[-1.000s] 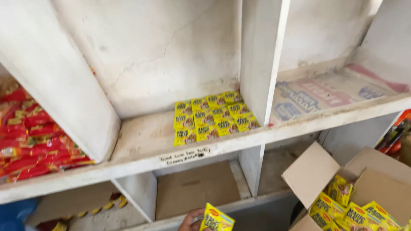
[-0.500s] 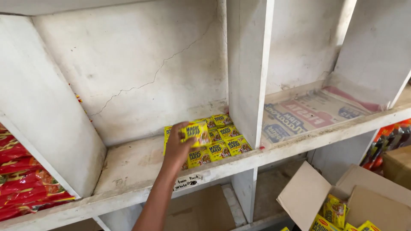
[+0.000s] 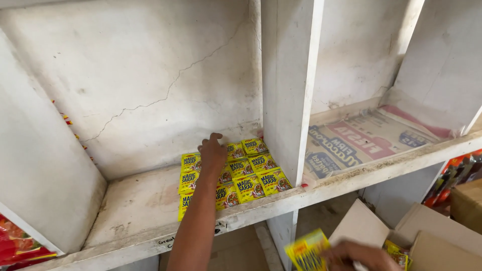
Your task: Stocking a lower shelf with seasoning packets from a cardboard box.
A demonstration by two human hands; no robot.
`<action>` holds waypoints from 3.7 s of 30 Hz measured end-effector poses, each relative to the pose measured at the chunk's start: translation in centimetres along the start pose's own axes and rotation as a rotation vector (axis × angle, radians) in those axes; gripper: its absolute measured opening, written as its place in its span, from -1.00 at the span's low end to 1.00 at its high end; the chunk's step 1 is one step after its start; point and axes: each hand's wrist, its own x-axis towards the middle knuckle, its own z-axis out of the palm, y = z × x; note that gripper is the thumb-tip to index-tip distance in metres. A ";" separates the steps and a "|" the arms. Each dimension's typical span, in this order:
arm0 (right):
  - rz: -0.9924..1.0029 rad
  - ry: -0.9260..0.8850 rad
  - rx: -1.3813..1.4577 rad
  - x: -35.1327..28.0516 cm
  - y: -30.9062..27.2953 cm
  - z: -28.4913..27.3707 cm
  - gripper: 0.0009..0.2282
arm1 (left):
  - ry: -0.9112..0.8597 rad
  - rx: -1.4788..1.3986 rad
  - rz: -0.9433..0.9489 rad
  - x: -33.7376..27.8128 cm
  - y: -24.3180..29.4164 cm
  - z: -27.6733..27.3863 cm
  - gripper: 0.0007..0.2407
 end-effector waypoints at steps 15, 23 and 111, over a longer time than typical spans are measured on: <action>0.154 0.208 -0.334 41.5 -8.4 5.3 -0.73 | -0.231 0.383 0.065 -4.2 4.9 -4.5 -0.71; 0.005 0.160 -0.789 42.5 -4.7 7.4 -0.78 | -0.239 0.423 0.086 -3.6 5.1 -3.7 -0.74; 0.063 -0.032 -0.564 43.1 -2.4 6.9 -0.75 | -0.396 0.332 0.031 -4.1 6.0 -6.9 -0.65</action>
